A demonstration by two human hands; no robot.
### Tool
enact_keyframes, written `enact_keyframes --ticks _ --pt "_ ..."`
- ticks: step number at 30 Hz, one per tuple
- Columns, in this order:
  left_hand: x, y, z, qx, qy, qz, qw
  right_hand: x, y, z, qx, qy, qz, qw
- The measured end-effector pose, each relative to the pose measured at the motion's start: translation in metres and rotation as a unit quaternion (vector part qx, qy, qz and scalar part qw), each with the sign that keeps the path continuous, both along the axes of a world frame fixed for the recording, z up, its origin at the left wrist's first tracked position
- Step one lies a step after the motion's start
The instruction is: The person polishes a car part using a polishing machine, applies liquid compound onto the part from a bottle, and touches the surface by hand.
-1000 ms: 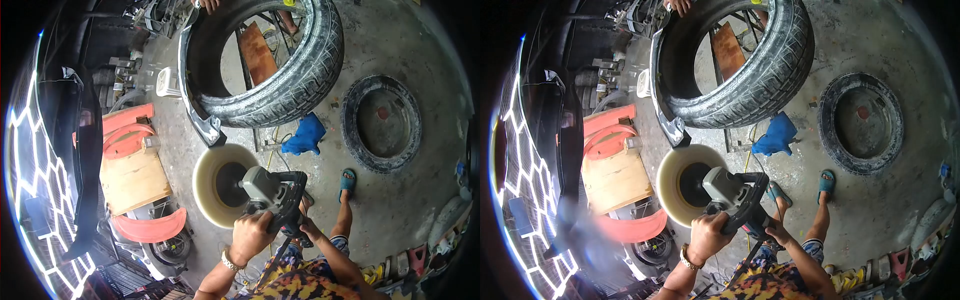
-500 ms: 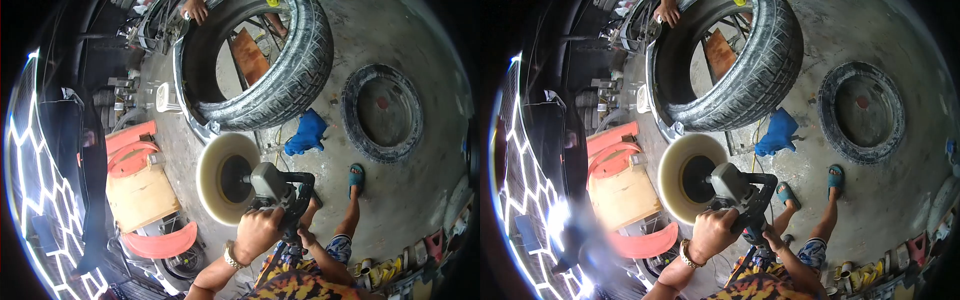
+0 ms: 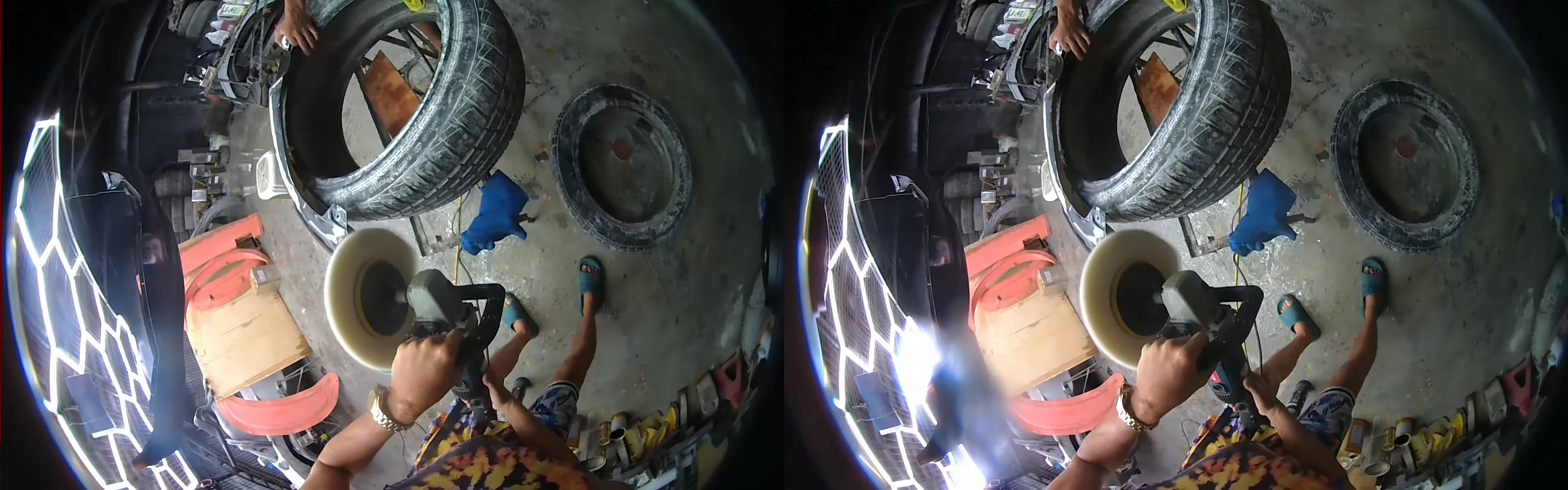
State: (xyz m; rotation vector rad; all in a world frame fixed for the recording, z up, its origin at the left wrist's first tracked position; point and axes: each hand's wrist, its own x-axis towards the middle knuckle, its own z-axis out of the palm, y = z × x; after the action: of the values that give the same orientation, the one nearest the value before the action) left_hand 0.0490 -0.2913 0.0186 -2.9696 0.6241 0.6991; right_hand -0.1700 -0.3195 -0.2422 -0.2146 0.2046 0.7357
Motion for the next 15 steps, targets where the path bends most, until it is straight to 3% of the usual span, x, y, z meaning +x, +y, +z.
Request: enact_keyframes --ticks 15 --pt "-0.026 -0.005 -0.004 -0.005 0.034 0.019 0.999 -0.006 0.002 0.004 0.01 0.014 0.019 1.0"
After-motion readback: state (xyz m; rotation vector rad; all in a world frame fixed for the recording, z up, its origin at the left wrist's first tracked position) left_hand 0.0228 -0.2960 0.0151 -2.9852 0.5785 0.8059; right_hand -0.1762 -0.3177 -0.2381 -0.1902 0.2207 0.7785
